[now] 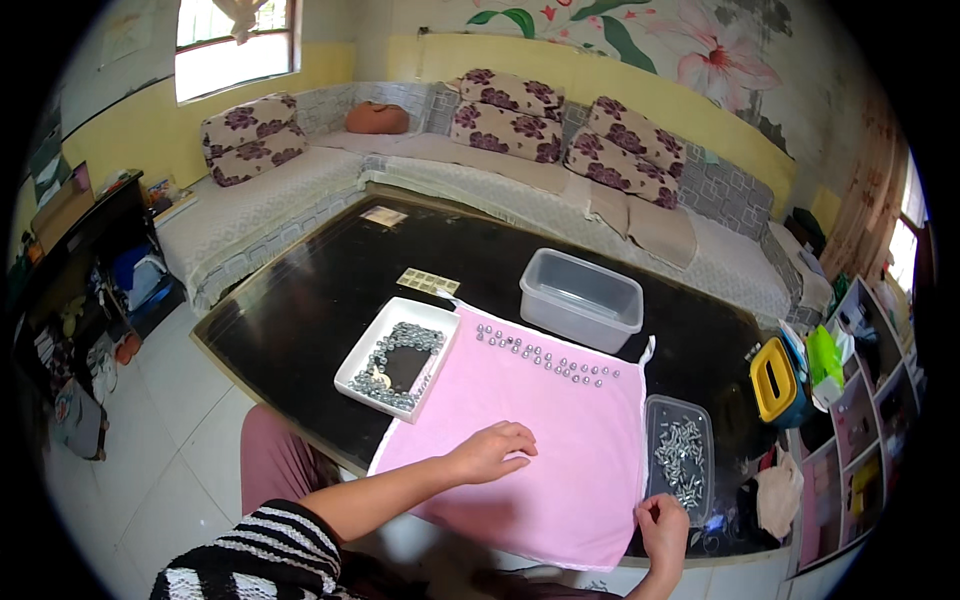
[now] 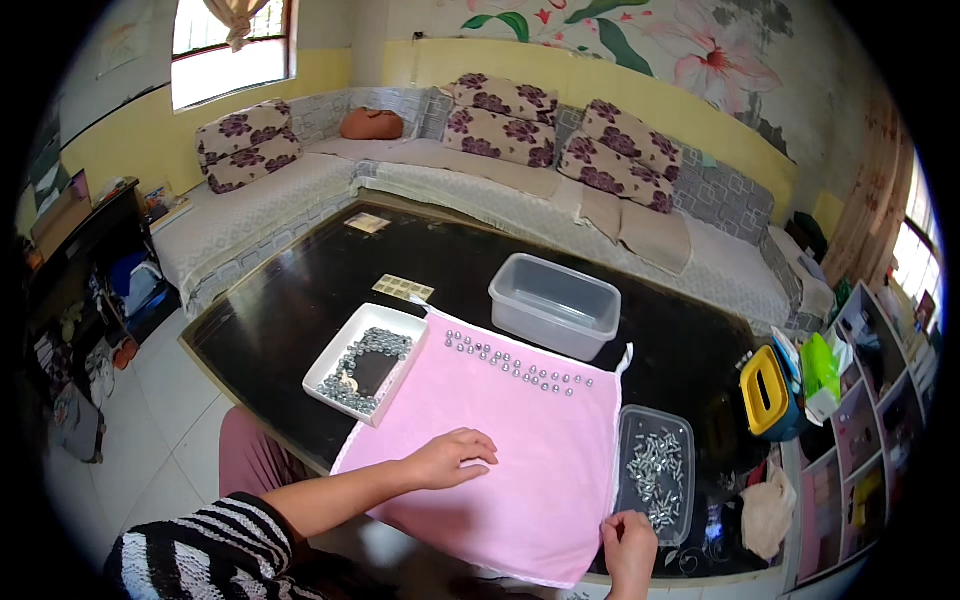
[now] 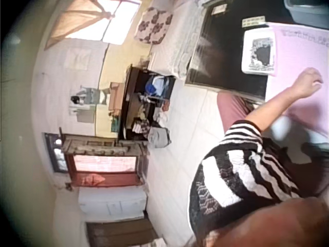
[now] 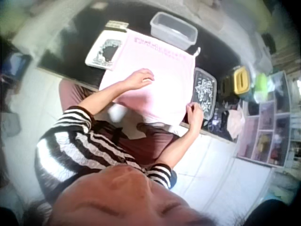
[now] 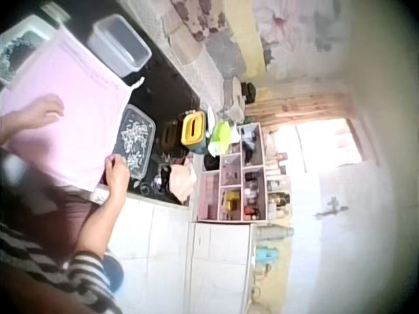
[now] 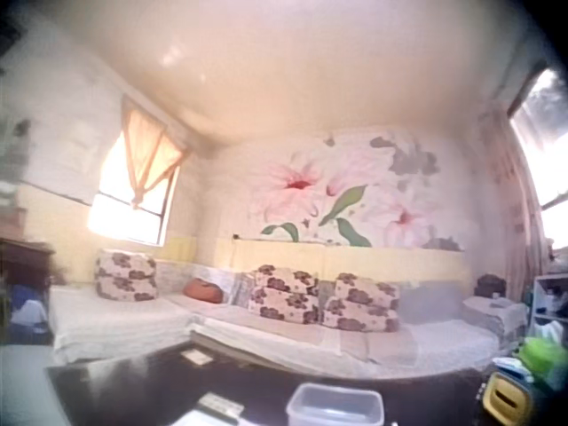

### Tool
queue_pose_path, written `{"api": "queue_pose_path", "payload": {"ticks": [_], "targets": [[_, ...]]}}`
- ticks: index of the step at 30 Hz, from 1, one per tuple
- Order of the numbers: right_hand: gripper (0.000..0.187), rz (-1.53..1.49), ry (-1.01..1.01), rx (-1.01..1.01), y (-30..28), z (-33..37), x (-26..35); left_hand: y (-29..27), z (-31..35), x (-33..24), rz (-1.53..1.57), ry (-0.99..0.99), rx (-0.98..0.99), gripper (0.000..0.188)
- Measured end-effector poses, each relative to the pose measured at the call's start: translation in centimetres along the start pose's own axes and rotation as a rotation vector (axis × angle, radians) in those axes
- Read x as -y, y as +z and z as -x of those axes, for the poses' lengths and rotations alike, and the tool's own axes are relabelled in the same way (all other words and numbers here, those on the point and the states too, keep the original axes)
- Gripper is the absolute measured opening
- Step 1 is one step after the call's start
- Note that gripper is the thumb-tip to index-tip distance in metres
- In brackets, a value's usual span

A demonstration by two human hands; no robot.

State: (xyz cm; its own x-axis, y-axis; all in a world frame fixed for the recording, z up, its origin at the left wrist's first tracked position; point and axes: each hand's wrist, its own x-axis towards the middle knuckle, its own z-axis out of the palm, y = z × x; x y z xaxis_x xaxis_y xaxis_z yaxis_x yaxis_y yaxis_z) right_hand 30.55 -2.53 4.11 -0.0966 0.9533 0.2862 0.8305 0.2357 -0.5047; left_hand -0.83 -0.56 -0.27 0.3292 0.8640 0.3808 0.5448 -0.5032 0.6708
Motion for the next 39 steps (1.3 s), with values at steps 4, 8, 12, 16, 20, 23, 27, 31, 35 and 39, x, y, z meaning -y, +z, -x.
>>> {"api": "queue_pose_path", "payload": {"ticks": [4,8,12,16,20,23,27,31,35,39], "targets": [[0.011,-0.054,0.021,-0.051,0.9,-0.2,0.2,-0.2,0.2,0.3,0.047,-0.042,0.008,0.016],[0.014,-0.082,0.136,0.004,0.3,0.0,1.2,0.0,0.1,0.5,0.077,-0.038,0.006,0.015],[0.017,-0.023,0.153,-0.007,0.4,-0.2,1.3,0.1,0.0,0.7,0.076,-0.022,0.002,0.015],[0.018,-0.054,0.152,-0.058,1.1,-0.1,0.9,0.0,0.2,0.8,0.063,-0.021,-0.007,0.015],[0.017,-0.26,0.231,-0.06,1.1,-0.1,-0.7,0.0,0.1,0.7,0.077,-0.024,-0.008,0.015],[0.014,-0.466,0.262,-0.077,1.3,-0.4,-1.2,-0.2,0.2,0.6,0.091,-0.043,-0.015,0.015],[0.009,-0.688,0.242,-0.1,2.4,-0.9,0.0,-0.9,0.1,-0.6,0.221,-0.137,-0.036,0.016],[0.005,-0.542,0.145,-0.049,3.8,-1.2,3.4,-4.1,0.7,-1.8,0.416,-0.092,-0.172,0.014],[0.006,-0.411,0.039,-0.015,5.5,-1.4,4.5,-10.7,0.4,0.4,0.104,-0.129,-0.447,0.014],[0.006,-0.361,-0.018,-0.014,5.5,-1.8,5.9,-15.0,1.5,5.3,-0.168,-0.428,-0.323,0.027]]}}
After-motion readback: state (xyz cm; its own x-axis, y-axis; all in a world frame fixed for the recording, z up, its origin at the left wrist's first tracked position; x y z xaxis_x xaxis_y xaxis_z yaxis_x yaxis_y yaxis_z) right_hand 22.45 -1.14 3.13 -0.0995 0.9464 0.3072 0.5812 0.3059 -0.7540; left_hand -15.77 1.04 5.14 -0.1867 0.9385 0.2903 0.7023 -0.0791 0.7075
